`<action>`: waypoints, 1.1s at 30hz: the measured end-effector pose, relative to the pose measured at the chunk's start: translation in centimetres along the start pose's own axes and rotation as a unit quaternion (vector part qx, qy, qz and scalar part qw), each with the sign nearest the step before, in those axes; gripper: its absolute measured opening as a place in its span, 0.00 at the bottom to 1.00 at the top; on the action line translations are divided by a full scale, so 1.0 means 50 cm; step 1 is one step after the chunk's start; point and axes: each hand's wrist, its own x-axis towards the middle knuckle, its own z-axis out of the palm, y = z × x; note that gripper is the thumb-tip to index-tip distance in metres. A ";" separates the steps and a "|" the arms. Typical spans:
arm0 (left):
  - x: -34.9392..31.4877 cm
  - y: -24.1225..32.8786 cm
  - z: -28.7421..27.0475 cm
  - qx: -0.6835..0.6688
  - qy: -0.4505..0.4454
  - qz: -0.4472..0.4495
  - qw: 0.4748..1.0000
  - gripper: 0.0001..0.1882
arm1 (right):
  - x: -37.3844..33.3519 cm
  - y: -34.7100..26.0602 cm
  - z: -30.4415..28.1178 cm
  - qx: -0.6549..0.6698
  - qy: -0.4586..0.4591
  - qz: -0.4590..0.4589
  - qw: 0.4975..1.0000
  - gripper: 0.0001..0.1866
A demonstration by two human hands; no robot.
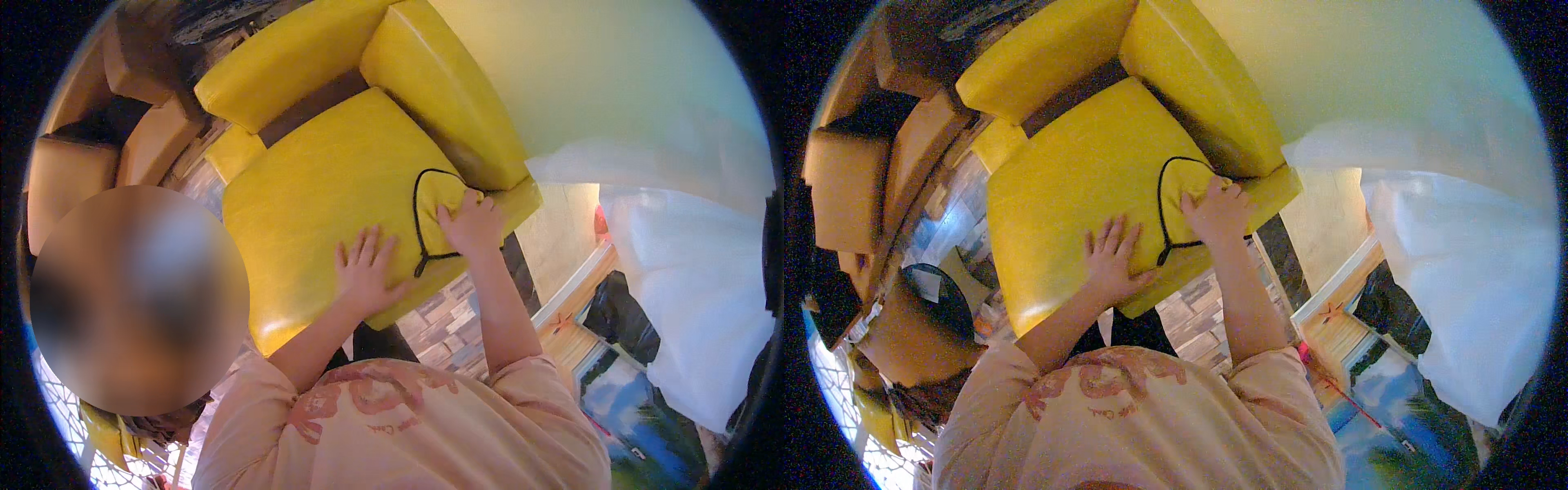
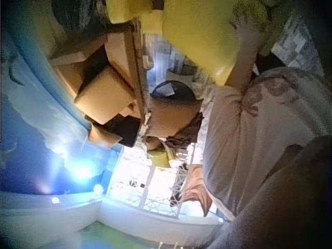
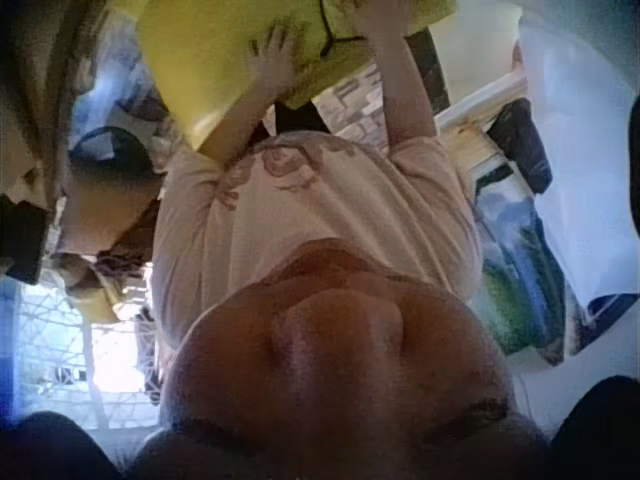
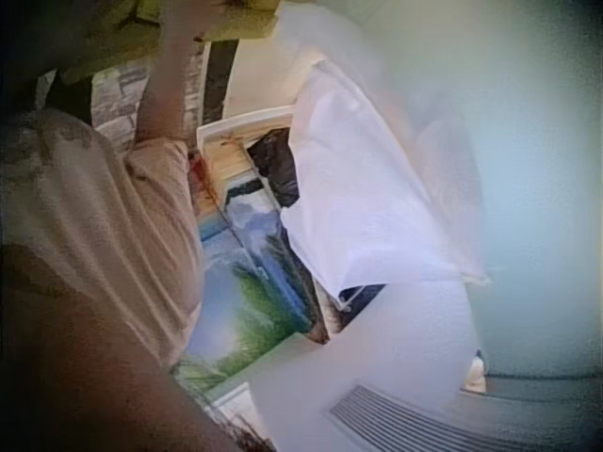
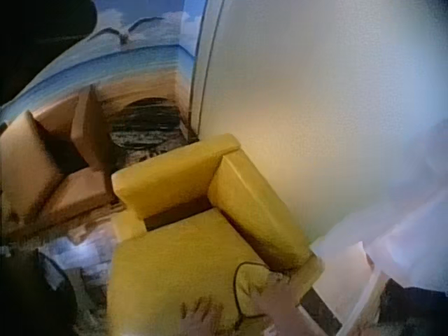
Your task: The person assembles a yellow armchair by inserting a cushion into the seat frame and securing it with elastic straps. They then attach a brown fabric cover over the backrest and adjust the cushion straps to fit the chair.
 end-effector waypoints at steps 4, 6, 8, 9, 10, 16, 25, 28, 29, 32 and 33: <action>-0.100 -0.044 0.019 -0.010 0.021 0.019 1.000 0.47 | -0.124 0.006 -0.016 0.058 0.059 -0.081 0.993 0.40; -0.167 -0.082 0.015 -0.019 0.028 0.036 0.999 0.45 | -0.209 0.004 -0.044 0.082 0.099 -0.146 0.981 0.35; -0.239 -0.131 0.027 -0.057 0.067 0.068 0.994 0.40 | -0.267 0.002 -0.065 0.161 0.105 -0.181 0.965 0.31; -0.255 -0.143 0.029 -0.079 0.064 0.022 0.995 0.38 | -0.282 0.000 -0.066 0.200 0.109 -0.197 0.954 0.28; -0.262 -0.146 0.022 -0.104 0.060 -0.021 0.993 0.37 | -0.291 -0.003 -0.058 0.253 0.083 -0.194 0.944 0.26; -0.097 -0.132 0.022 -0.128 0.249 -0.125 0.952 0.30 | -0.383 -0.067 0.118 0.503 -0.075 -0.189 0.840 0.16; -0.137 -0.195 0.068 -0.069 0.192 -0.161 0.966 0.37 | -0.297 -0.159 0.147 0.420 0.030 -0.282 0.862 0.37; -0.162 -0.223 0.081 -0.077 0.208 -0.135 0.966 0.38 | -0.247 -0.224 0.149 0.383 0.047 -0.328 0.862 0.41; -0.169 -0.236 0.087 -0.095 0.217 -0.130 0.963 0.38 | -0.218 -0.257 0.151 0.375 0.059 -0.336 0.862 0.43; -0.193 -0.248 0.086 -0.127 0.227 -0.128 0.957 0.37 | -0.115 -0.364 0.190 0.385 0.039 -0.311 0.868 0.43; -0.206 -0.251 0.085 -0.134 0.228 -0.130 0.956 0.37 | -0.071 -0.398 0.202 0.409 0.012 -0.288 0.866 0.42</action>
